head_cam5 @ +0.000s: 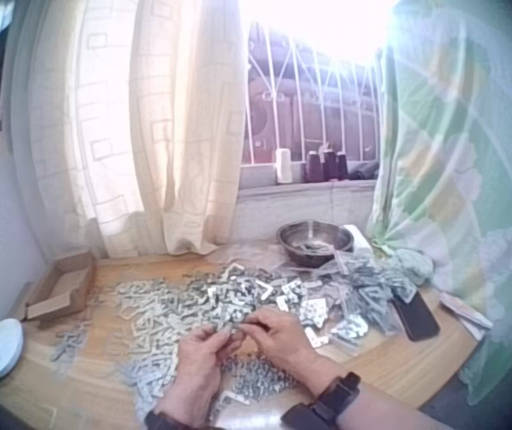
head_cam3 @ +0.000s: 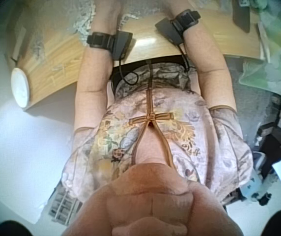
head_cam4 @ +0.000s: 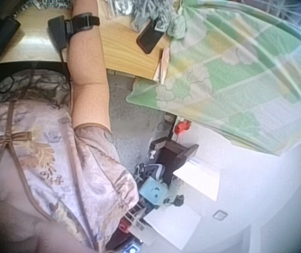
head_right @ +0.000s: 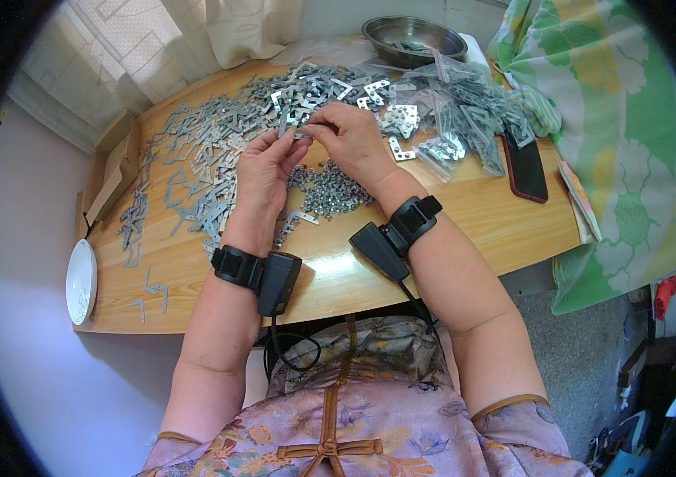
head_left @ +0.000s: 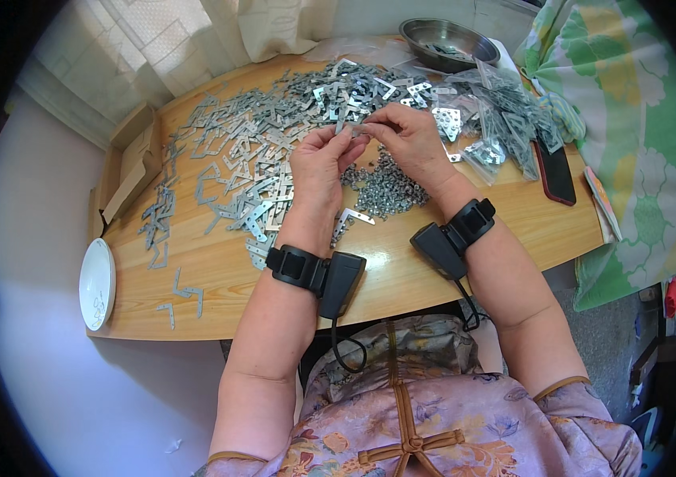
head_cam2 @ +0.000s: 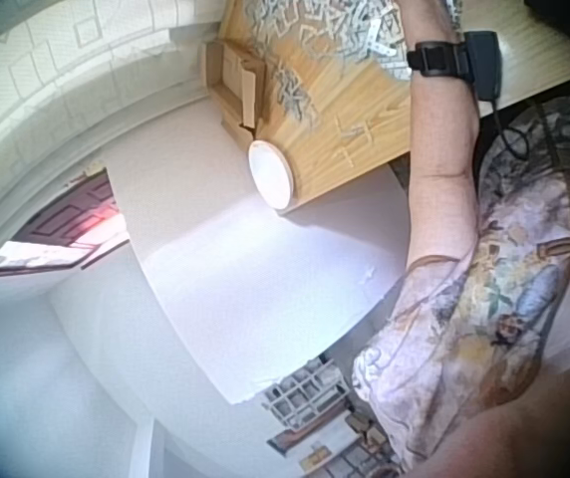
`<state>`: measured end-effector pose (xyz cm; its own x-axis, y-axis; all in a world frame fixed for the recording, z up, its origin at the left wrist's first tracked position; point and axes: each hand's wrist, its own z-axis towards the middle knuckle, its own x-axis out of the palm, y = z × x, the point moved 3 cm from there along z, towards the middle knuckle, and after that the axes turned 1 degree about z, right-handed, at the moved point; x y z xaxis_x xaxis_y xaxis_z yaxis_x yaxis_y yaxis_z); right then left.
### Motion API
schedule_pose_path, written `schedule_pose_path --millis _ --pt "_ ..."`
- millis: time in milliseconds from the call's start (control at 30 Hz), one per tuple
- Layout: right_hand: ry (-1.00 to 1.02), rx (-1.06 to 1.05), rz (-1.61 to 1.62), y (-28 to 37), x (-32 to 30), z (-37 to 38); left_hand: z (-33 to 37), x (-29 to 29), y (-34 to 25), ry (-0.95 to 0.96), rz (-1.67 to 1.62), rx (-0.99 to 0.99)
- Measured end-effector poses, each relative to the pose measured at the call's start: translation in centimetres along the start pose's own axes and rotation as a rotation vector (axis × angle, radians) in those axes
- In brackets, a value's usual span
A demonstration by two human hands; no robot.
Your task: Joining small metal L-shaped brackets with small screws or fasteners by hand.
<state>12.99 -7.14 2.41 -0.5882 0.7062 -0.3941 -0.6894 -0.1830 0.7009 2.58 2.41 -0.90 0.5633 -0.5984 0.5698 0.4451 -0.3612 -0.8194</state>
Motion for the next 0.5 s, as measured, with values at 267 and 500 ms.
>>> schedule_pose_path --millis 267,500 --pt "-0.079 -0.050 0.004 -0.40 0.07 0.01 -0.35 -0.07 -0.20 -0.112 0.103 -0.036" --pt "-0.056 -0.006 0.042 -0.41 0.11 0.03 -0.51 -0.11 -0.42 -0.117 0.115 -0.038"
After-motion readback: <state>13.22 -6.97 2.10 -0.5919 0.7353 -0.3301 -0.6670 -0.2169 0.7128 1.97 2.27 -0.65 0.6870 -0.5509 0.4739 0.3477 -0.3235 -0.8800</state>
